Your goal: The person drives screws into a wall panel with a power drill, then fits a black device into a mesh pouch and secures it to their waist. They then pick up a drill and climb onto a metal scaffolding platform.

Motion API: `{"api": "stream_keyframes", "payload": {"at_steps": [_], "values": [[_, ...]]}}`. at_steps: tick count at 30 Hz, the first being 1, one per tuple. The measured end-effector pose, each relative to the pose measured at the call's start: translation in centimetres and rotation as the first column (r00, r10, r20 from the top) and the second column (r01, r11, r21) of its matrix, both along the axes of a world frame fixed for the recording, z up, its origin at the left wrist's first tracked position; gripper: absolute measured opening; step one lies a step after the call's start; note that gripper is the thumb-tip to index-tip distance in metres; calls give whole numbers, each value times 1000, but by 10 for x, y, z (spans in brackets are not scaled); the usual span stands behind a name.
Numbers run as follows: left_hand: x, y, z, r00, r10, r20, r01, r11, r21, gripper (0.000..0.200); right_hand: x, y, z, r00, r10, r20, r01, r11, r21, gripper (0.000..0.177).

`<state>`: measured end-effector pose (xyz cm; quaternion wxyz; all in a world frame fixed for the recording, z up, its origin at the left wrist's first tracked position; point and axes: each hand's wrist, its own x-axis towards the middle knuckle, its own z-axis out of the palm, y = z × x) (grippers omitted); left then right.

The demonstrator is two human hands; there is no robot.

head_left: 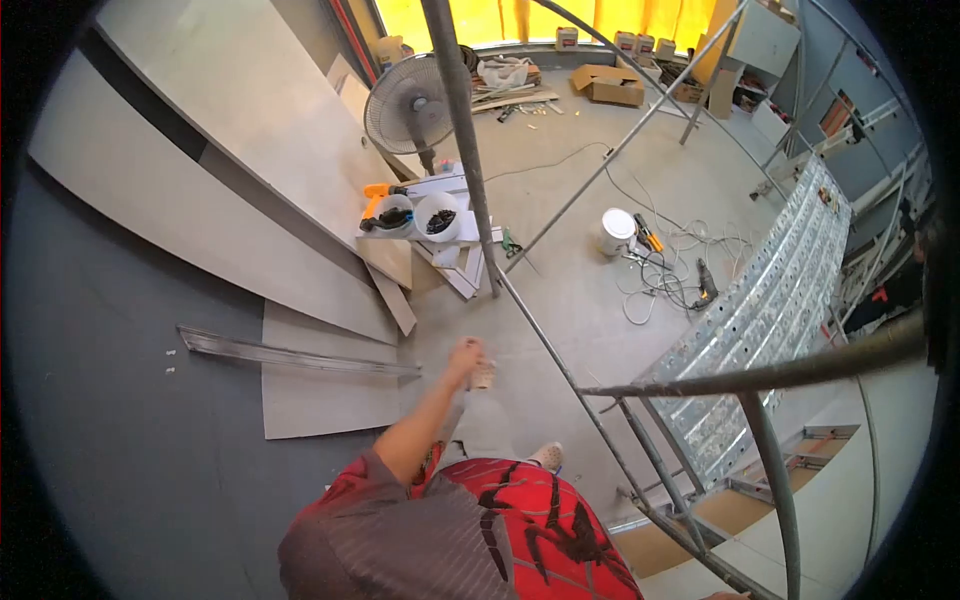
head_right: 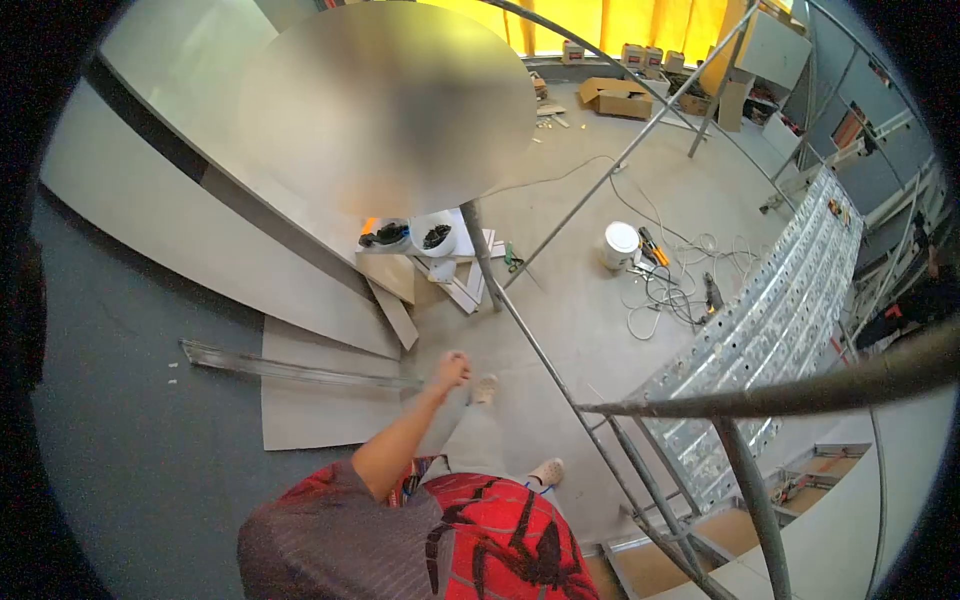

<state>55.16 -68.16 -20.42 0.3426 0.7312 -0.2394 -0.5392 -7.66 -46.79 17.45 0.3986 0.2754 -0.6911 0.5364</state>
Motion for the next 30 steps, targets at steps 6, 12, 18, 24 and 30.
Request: {"api": "stream_keyframes", "payload": {"at_steps": [6, 12, 18, 24, 30], "values": [[161, -117, -3, 965, 211, -158, -204, 977, 63, 33, 184, -148, 48, 850, 317, -421, -323, 945, 58, 74], [253, -239, -110, 920, 320, -227, -256, 928, 270, 58, 254, -264, 102, 847, 529, -57, -450, 769, 454, 58], [277, -299, -194, 814, 279, -510, -101, 932, 349, 77, 304, -315, 107, 905, 335, 260, -267, 927, -265, 34], [275, -345, -187, 815, 428, -391, -275, 879, 389, 28, 322, -322, 109, 922, 332, 200, -286, 931, -227, 16], [268, -347, -199, 811, 583, -45, -547, 784, 293, 13, 324, -333, 109, 966, 220, 135, -189, 958, -215, 13]]}}
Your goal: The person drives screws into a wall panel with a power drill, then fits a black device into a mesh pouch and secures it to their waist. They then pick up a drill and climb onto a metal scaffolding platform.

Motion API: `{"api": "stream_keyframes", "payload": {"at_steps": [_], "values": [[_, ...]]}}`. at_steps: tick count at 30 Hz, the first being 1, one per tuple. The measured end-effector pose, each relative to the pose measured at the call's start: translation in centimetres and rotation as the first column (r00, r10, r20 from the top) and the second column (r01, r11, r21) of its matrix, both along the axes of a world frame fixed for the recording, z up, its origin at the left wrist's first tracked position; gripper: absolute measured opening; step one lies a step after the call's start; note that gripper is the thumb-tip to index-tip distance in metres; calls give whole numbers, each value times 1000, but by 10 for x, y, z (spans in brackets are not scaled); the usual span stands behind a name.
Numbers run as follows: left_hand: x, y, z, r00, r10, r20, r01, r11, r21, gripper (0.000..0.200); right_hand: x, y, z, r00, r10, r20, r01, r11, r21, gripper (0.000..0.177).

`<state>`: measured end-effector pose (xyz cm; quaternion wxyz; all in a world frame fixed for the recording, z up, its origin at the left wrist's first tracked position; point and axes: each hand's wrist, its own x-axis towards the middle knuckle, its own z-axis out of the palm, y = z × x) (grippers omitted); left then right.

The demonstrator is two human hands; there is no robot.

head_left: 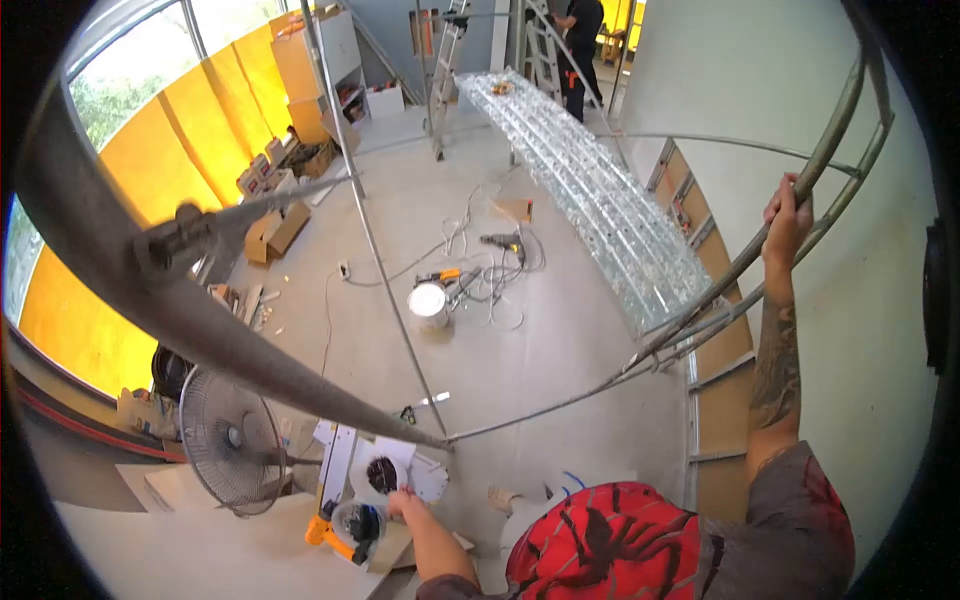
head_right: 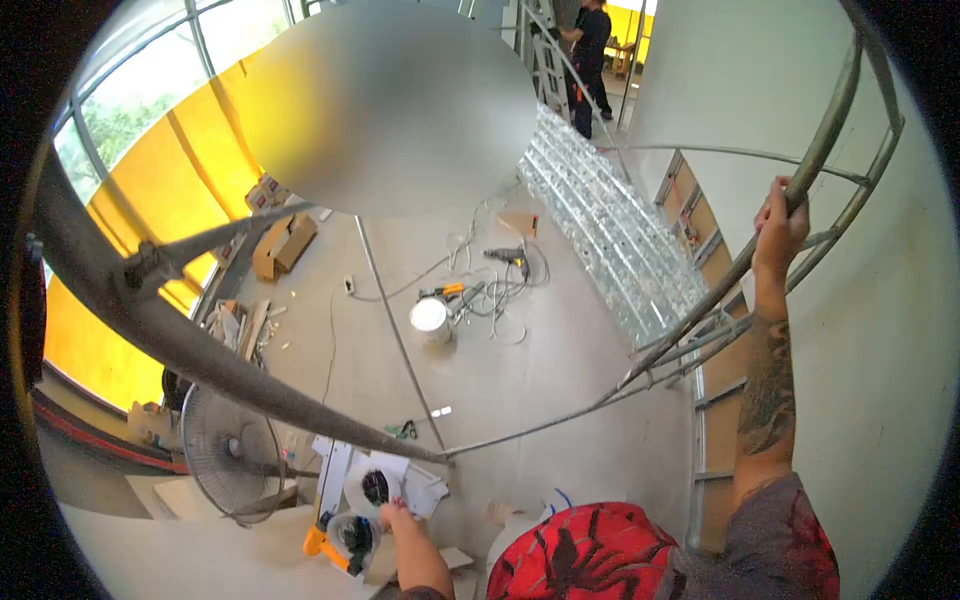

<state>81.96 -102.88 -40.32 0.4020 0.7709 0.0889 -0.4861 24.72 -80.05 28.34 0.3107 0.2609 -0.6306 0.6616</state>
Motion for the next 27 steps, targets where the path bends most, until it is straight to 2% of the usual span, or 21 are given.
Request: {"api": "stream_keyframes", "payload": {"at_steps": [2, 3, 4, 5, 6, 7, 8, 9, 10, 14, 15, 16, 17, 18, 19, 21, 22, 24, 25, 26, 27], "values": [[-9, -13, 6, 998, -6, 70, 9, 999, -38, 8, -11, 3, -4, 1000, -7, -10, 7, 1000, -16, 15], [-4, -23, -1, 991, 118, 54, -118, 993, -9, 10, -25, 13, -7, 999, 33, 31, -32, 999, -26, 16], [3, -25, -10, 983, 158, 89, -160, 987, 21, 10, -30, 12, -8, 995, -98, 7, 98, 995, -20, 17], [13, -23, -21, 879, -371, 300, 371, 927, 60, 13, -51, 23, -10, 979, -202, 5, 202, 979, -5, 19], [41, -23, -28, 465, -778, 423, 776, 588, 228, 15, -42, 19, -8, 987, -161, 30, 161, 987, -9, 16], [66, -22, -28, -117, -912, 393, 903, 68, 425, 18, -46, 22, -7, 991, -132, 38, 133, 991, -12, 14], [64, -20, -22, 599, -770, 220, 778, 625, 66, 18, -50, 22, -10, 992, -120, 38, 121, 992, -28, 12], [50, -22, -18, 953, -253, -166, 230, 962, -145, 19, -44, 13, -13, 992, -116, 57, 118, 993, -30, 12], [60, -21, -16, 887, -239, -394, 153, 959, -237, 24, -35, 7, -11, 995, -100, 20, 101, 995, -22, 11], [34, 32, 22, 863, -462, -206, 433, 885, -173, 27, -46, 27, -7, 998, -6, 57, 8, 999, -50, 13], [50, 45, -26, 770, -535, -347, 551, 832, -58, 26, -46, 28, -7, 999, 8, 48, -6, 999, -39, 14], [64, 60, -56, 512, -815, -273, 817, 560, -140, 36, -40, 30, -7, 999, 17, 39, -16, 1000, -27, 16], [46, 86, -20, 351, -876, -330, 907, 405, -113, 43, -26, 23, -5, 999, 21, 43, -20, 999, -29, 18], [31, 110, 0, 324, -918, -227, 944, 328, 19, 43, -24, 24, -6, 1000, 6, 25, -6, 1000, 23, 25], [38, 122, -20, -303, -951, -64, 953, -302, -22, 23, -18, 25, -6, 999, -48, 12, 48, 997, 55, 29], [37, 164, -2, -336, -938, 88, 892, -347, -290, 30, -8, 25, -15, 989, -140, -56, 145, 986, 83, 35], [37, 168, -36, -328, -805, -495, 934, -195, -300, 34, 0, 25, -29, 979, -181, -97, 190, 978, 87, 37], [-3, 171, 58, -293, -897, -332, 928, -350, 128, 40, 55, -23, -67, 875, -380, -298, 428, 897, 113, 44], [-2, 174, 53, -233, -920, -316, 959, -271, 83, 43, 54, -24, -102, 760, -310, -571, 515, 824, 238, 49], [-3, 171, 52, -169, -939, -300, 981, -188, 36, 46, 59, -24, -160, 897, -159, -411, 290, 916, 278, 58], [-10, 162, 55, -143, -948, -283, 984, -168, 66, 44, 62, -32, -218, 984, 56, -171, 16, 919, 393, 56]]}}
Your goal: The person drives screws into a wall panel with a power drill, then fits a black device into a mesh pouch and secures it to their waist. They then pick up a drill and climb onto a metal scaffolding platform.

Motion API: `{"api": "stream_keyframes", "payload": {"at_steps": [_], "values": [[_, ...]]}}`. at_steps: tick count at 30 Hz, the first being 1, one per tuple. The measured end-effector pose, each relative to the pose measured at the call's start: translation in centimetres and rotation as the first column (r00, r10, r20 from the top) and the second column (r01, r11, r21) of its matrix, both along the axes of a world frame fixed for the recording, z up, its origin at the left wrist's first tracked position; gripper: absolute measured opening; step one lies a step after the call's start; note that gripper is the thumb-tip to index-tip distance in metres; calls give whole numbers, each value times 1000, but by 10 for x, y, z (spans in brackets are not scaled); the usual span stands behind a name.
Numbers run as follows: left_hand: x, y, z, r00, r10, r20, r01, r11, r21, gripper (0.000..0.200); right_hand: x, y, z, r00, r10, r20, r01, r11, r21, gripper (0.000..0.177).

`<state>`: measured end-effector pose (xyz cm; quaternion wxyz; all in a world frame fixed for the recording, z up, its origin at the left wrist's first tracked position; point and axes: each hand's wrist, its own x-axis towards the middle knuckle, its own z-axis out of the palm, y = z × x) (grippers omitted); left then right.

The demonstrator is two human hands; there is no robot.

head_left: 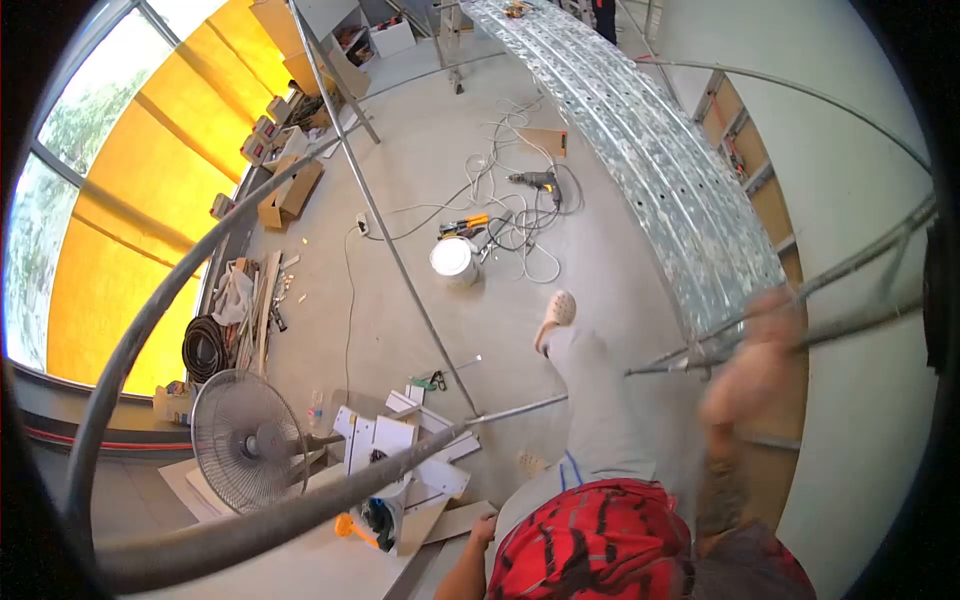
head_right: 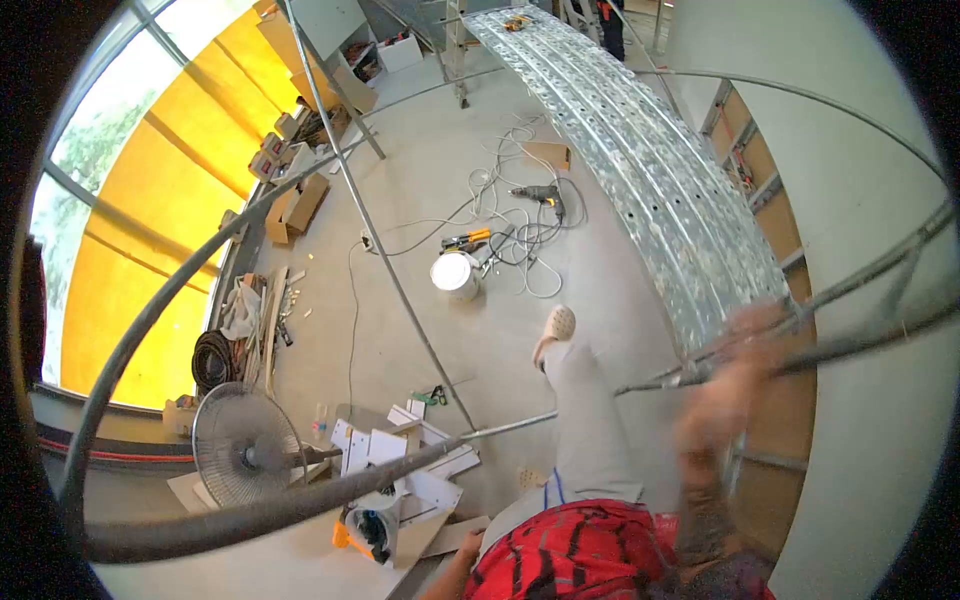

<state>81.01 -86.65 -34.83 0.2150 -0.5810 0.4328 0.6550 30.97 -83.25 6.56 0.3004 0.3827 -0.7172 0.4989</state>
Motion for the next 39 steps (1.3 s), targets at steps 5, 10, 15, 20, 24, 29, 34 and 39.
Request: {"api": "stream_keyframes", "payload": {"at_steps": [5, 10, 15, 20, 24, 29, 34, 39], "values": [[-39, -46, 61, 923, 367, 113, -355, 928, -111, 33, -63, -152, -164, 379, 229, 897, -462, 886, -32, 28], [-87, -73, 85, 945, -300, 132, 321, 931, -177, 31, -190, -277, -170, 445, 122, 887, -589, 786, 188, 17], [-184, -179, 85, 617, -785, 51, 769, 588, -250, 30, -273, -315, -148, 100, -25, 995, -698, 711, 88, 21], [-295, -256, 101, 766, 597, 239, -606, 795, -43, 26, -350, -337, -152, 208, -77, 975, -780, 588, 213, 27], [-344, -295, 104, 804, 536, 257, -561, 827, 29, 25, -401, -393, -152, 270, -67, 960, -817, 511, 266, 29], [-385, -343, 76, 885, 415, 214, -425, 905, 2, 20, -436, -471, -165, 360, -18, 933, -879, 329, 345, 35], [-424, -449, -12, 899, -396, -186, 232, 792, -564, 28, -447, -529, -187, 394, 34, 918, -887, 274, 371, 40], [-581, -633, 9, 919, 378, 115, -383, 924, 18, 29, -485, -597, -195, 493, -17, 870, -812, 350, 467, 45]]}}
